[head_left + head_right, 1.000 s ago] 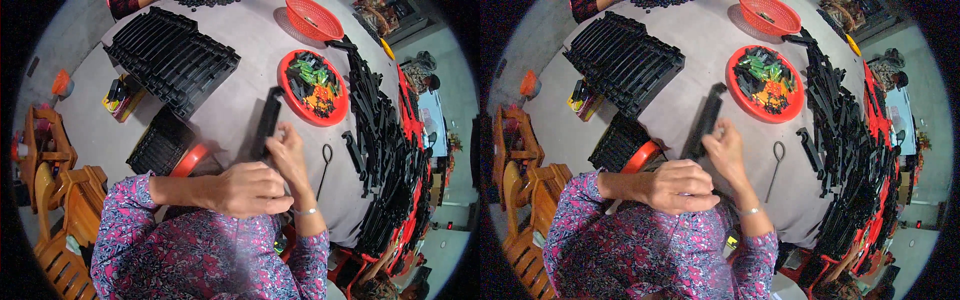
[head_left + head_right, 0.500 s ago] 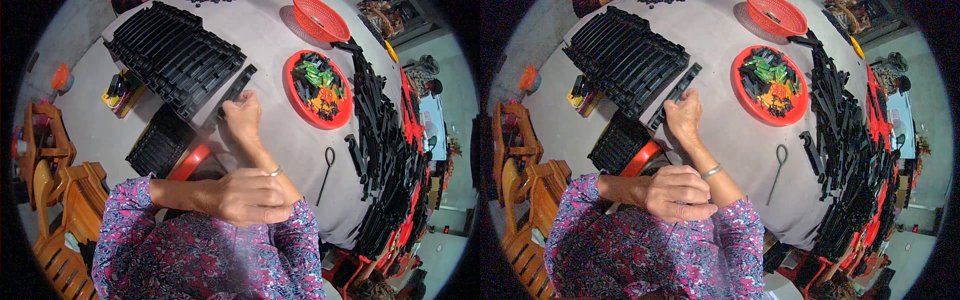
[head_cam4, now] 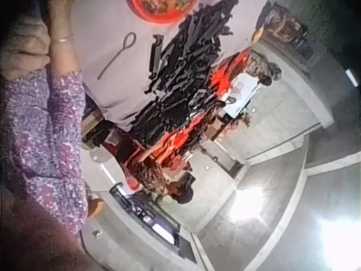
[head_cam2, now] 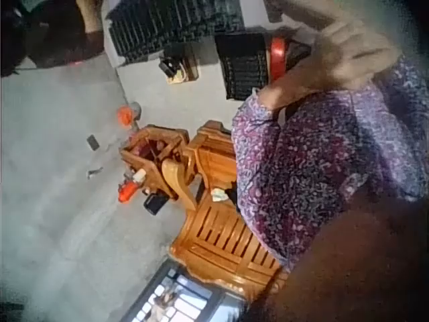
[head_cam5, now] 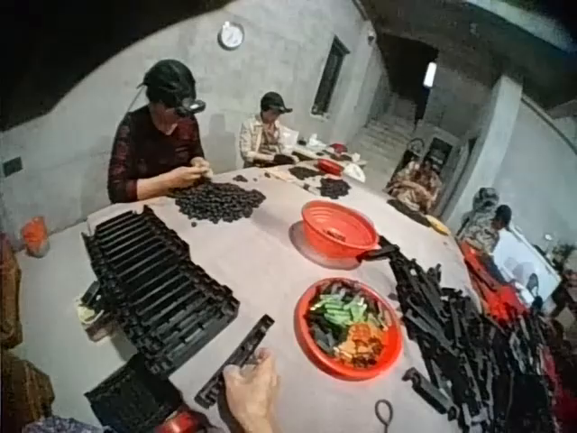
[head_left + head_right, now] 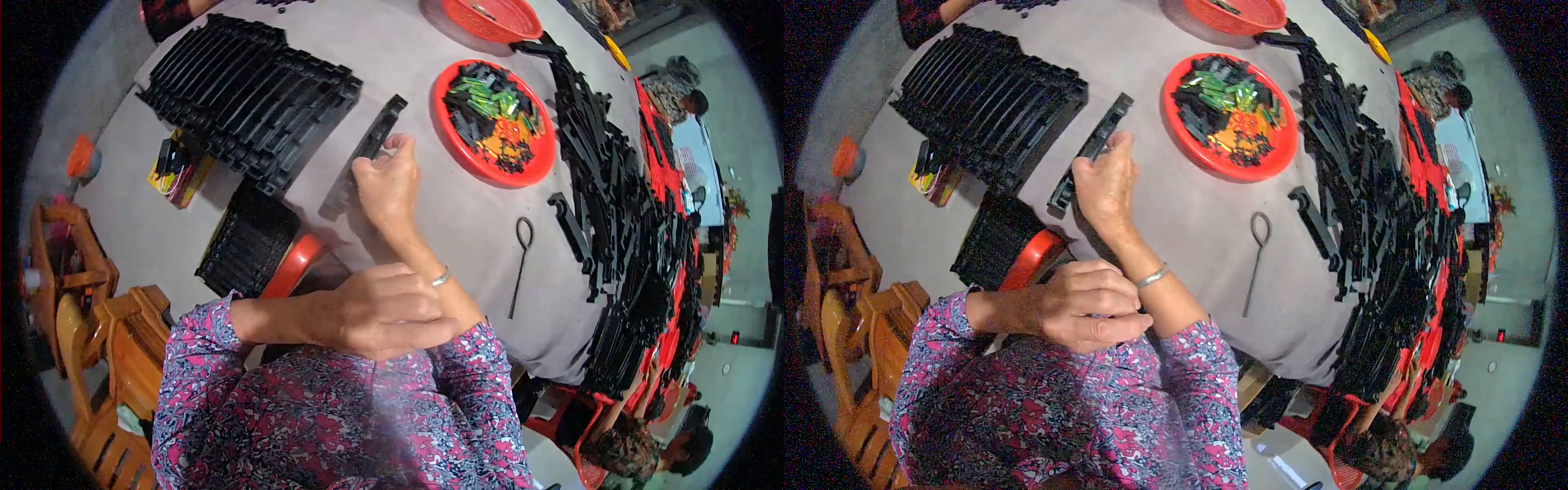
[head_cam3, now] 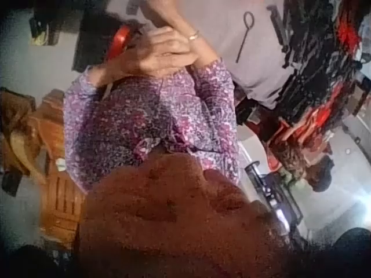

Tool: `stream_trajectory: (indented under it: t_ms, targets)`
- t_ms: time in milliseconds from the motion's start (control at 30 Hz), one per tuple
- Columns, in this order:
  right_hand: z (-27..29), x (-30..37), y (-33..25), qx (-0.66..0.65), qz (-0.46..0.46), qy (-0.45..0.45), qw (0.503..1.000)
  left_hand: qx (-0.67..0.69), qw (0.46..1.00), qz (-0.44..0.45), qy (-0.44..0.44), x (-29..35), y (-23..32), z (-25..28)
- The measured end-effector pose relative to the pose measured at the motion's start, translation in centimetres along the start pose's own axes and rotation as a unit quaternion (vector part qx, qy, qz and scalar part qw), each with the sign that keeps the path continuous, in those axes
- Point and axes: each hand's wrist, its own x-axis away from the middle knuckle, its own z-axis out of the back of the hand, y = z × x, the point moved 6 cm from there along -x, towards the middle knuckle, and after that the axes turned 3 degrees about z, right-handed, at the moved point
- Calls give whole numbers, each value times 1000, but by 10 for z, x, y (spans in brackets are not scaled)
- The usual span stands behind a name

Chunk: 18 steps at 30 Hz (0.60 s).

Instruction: The person assembles small plastic components and rubber rings by hand, taking them from sorting trays and fitting them together with an assembly tool.

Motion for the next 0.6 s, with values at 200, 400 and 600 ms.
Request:
stream_trajectory:
  t_ms: [200, 400, 600]
  targets:
    - [-6, -4, 24, -50, -54, 8, 997, 8, 1000, 8, -24, 2, -6, -10]
    - [40, 3, 28, 107, 173, -33, 978, -11, 998, 34, -47, -2, -7, -12]
    - [222, -21, 77, 185, 51, 162, 968, -11, 998, 50, -45, 4, -14, -19]
